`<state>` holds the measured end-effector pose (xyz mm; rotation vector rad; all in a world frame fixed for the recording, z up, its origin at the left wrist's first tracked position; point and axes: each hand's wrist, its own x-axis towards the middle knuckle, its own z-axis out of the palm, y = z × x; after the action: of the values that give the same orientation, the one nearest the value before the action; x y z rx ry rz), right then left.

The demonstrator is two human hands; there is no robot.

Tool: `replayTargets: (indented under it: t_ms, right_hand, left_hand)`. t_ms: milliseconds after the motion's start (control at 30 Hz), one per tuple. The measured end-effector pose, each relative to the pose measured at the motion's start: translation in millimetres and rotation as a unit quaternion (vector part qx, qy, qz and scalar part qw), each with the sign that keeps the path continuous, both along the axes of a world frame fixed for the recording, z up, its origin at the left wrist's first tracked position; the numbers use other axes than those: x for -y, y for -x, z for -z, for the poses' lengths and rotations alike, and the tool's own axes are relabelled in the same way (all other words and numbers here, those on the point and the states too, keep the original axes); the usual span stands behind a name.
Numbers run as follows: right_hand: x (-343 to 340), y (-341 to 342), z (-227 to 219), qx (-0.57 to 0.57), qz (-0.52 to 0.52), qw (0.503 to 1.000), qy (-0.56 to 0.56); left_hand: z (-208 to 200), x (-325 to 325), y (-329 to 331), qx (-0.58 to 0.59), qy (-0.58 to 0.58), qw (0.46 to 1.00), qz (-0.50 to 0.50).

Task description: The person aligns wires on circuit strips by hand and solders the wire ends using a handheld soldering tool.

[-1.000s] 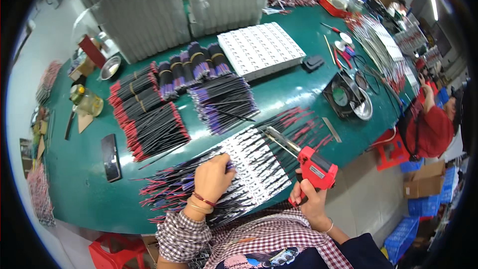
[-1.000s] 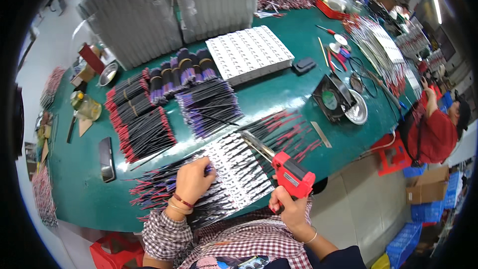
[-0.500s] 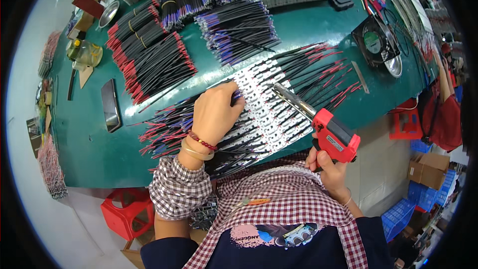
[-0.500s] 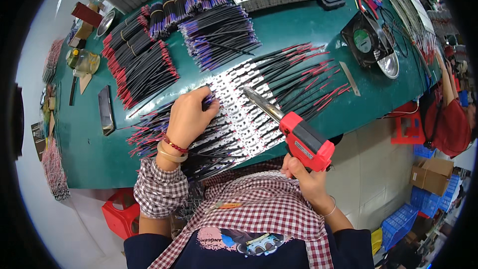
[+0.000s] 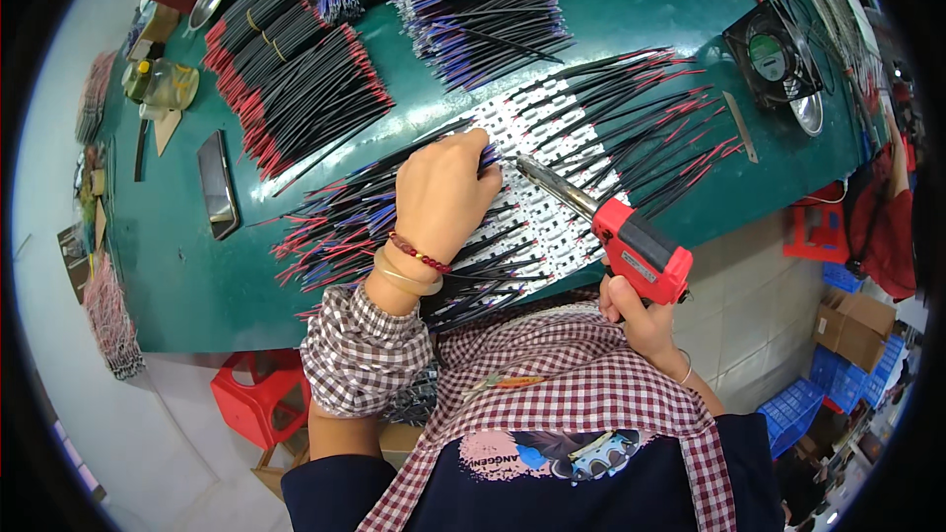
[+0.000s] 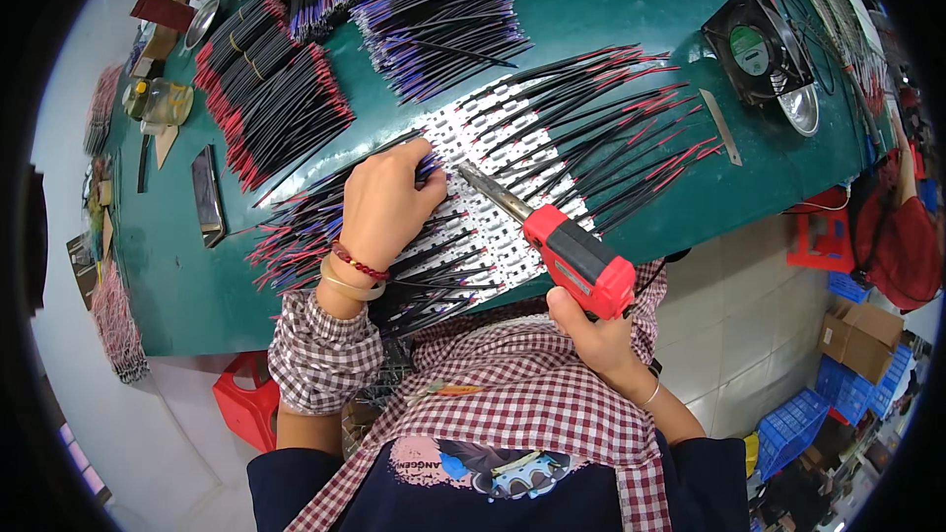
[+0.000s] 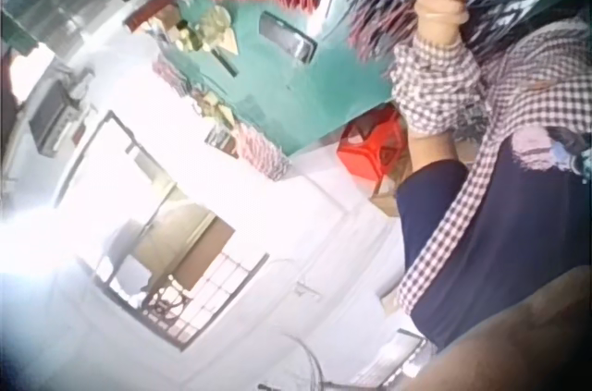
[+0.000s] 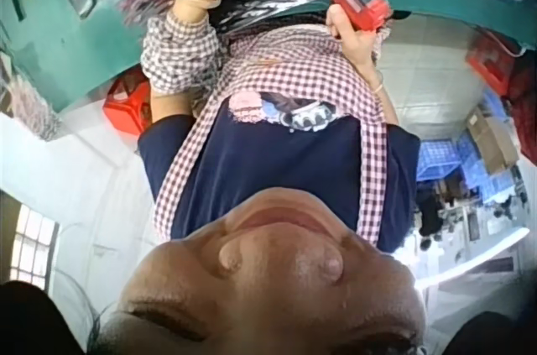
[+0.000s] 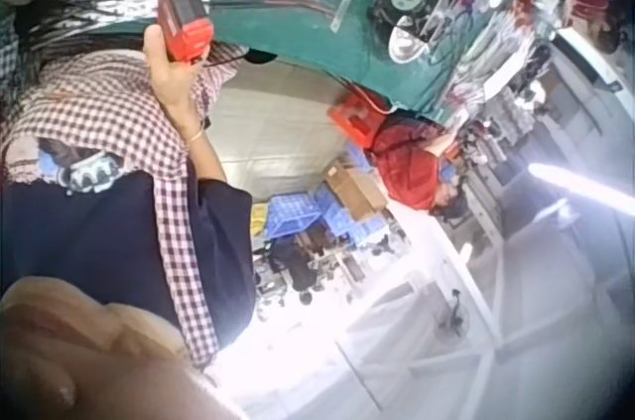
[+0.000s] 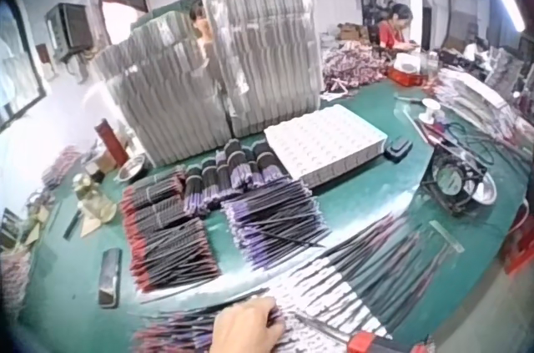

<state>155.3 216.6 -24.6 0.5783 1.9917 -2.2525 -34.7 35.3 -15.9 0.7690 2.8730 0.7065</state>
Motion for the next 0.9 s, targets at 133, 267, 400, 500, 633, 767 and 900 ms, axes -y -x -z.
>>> replayTargets:
  t_ms: [133, 267, 400, 500, 633, 767, 900]
  right_hand:
    - [-2, -6, 16, -0.04, -0.014, 0.997, -0.066]
    - [-1, -8, 23, -0.055, -0.027, 0.992, -0.109]
    - [0, -8, 23, -0.057, -0.018, 0.992, -0.112]
    - [2, -3, 13, -0.026, 0.009, 0.997, -0.069]
    - [2, -6, 17, -0.045, -0.006, 0.994, -0.099]
    - [0, -7, 19, -0.047, -0.015, 0.992, -0.113]
    - [3, -2, 7, -0.021, -0.002, 0.997, -0.073]
  left_hand:
    - [2, -4, 2, -0.01, -0.006, 1.0, -0.007]
    - [1, -2, 1, -0.004, 0.004, 1.0, -0.025]
    - [3, -4, 5, -0.005, 0.007, 1.0, -0.005]
    - [4, -3, 7, 0.009, 0.007, 1.0, 0.0]
    - [1, -4, 7, 0.021, 0.016, 1.0, -0.002]
    - [2, -5, 9, 0.019, 0.018, 1.0, 0.006]
    - [2, -4, 10, 0.023, 0.028, 0.999, 0.009]
